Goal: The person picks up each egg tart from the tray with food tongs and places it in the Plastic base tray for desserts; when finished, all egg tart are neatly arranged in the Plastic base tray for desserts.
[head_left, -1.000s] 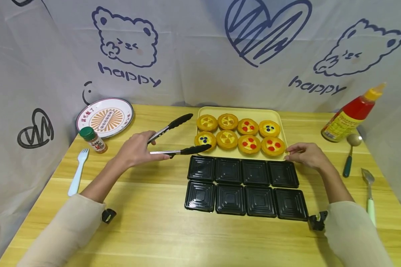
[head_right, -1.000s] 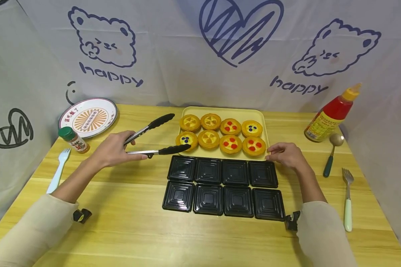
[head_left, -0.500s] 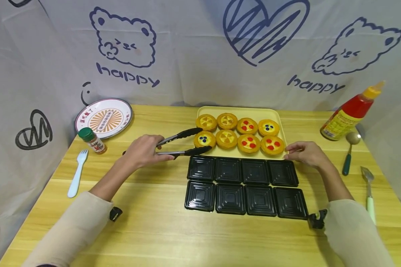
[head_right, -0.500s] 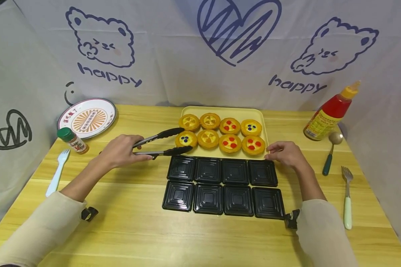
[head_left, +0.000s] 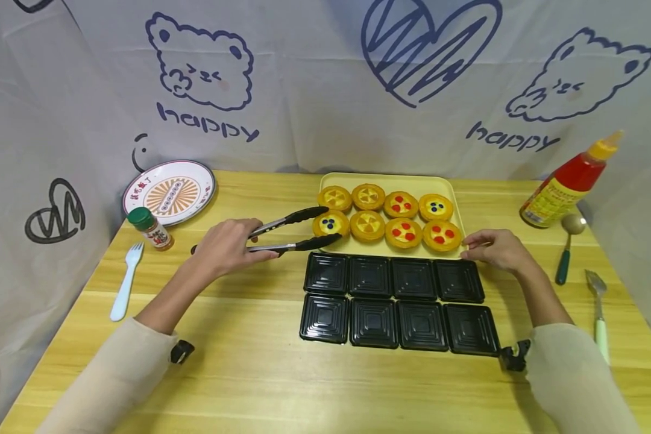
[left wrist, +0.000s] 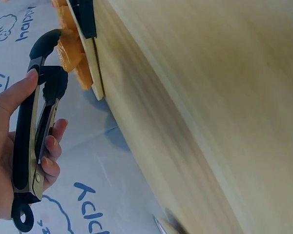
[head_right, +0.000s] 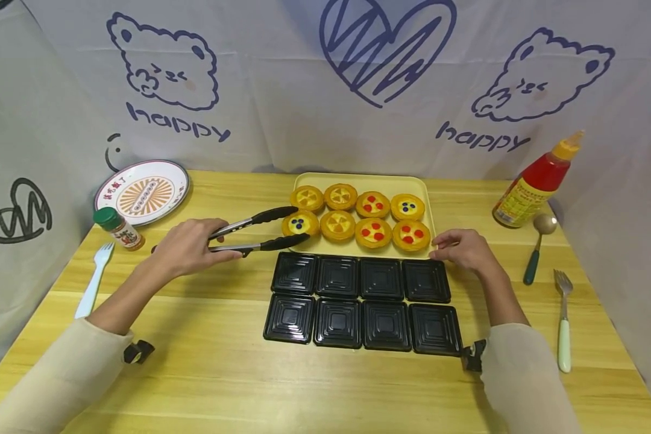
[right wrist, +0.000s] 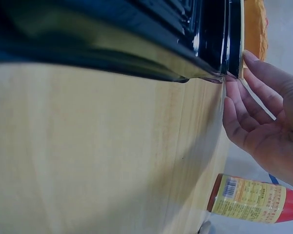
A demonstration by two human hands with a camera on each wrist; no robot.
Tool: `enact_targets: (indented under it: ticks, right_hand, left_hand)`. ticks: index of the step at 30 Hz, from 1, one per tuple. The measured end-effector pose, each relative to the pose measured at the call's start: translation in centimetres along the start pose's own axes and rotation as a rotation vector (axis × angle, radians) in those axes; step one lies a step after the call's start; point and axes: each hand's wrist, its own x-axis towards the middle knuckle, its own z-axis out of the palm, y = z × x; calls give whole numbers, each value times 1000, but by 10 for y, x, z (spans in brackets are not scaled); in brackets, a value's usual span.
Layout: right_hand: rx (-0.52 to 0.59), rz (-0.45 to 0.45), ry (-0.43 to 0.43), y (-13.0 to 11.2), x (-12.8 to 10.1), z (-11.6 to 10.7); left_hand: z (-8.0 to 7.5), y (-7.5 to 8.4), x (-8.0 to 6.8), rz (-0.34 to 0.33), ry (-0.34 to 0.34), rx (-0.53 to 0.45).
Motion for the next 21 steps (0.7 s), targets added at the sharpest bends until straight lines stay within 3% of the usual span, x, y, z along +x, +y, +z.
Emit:
enact_targets:
  ticks: [12, 21]
  right_hand:
    - [9, -6, -8, 0, 1, 0]
    - [10, -8, -4, -1, 1, -3]
  left_hand:
    - [-3, 0, -36, 53, 2, -27]
    - [5, 4, -56, 57, -21, -31]
